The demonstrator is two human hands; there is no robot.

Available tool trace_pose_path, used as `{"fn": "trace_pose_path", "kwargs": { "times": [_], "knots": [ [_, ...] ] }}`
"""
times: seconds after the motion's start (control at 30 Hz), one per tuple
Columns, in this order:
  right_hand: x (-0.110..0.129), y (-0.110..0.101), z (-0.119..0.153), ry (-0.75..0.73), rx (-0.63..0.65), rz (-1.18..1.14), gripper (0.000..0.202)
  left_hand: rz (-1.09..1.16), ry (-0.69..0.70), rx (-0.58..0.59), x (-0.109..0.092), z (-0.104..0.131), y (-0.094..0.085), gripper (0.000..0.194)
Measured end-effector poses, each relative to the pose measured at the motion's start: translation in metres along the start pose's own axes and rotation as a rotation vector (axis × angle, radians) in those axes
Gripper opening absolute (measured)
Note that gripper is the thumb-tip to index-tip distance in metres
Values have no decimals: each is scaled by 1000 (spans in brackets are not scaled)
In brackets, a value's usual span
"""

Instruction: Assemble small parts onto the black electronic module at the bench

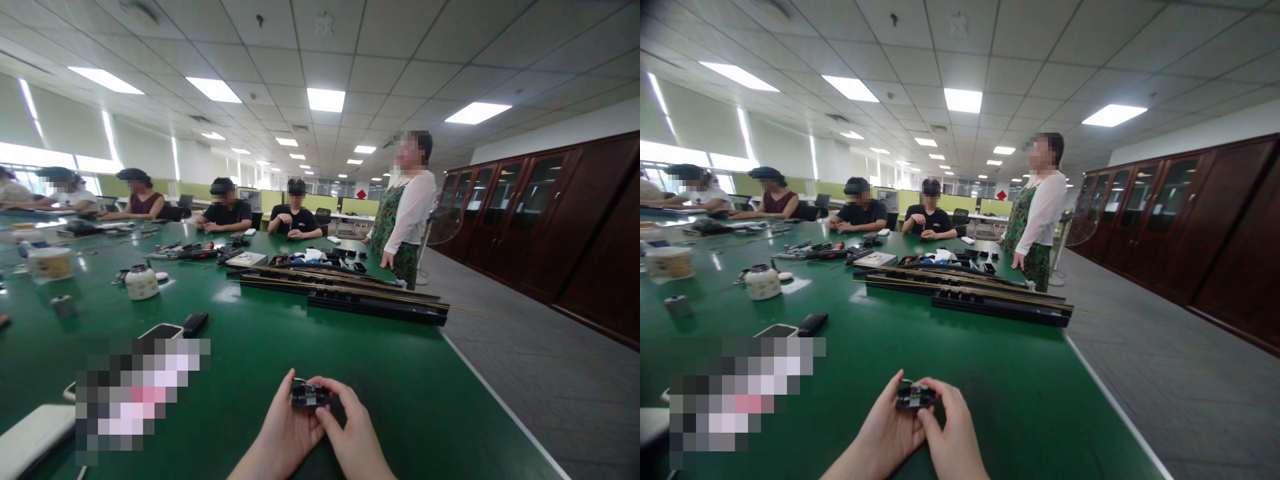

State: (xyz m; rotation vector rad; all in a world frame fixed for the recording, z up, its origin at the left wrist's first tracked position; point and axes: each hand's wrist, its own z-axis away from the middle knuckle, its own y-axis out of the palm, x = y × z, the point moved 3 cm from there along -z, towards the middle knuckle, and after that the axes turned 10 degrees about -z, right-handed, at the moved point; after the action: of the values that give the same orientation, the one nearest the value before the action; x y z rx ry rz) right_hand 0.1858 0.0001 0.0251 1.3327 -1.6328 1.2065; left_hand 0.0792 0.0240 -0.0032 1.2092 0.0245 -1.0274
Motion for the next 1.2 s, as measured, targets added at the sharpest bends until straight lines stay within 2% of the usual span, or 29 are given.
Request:
{"fn": "trace_pose_path", "kwargs": {
  "times": [0.73,1.2],
  "knots": [
    [3,-1,1,-11,-11,14,34,24,20,63,0,2,1,35],
    [-1,-3,1,-22,-55,51,33,58,45,154,-3,2,2,37]
  ]
}}
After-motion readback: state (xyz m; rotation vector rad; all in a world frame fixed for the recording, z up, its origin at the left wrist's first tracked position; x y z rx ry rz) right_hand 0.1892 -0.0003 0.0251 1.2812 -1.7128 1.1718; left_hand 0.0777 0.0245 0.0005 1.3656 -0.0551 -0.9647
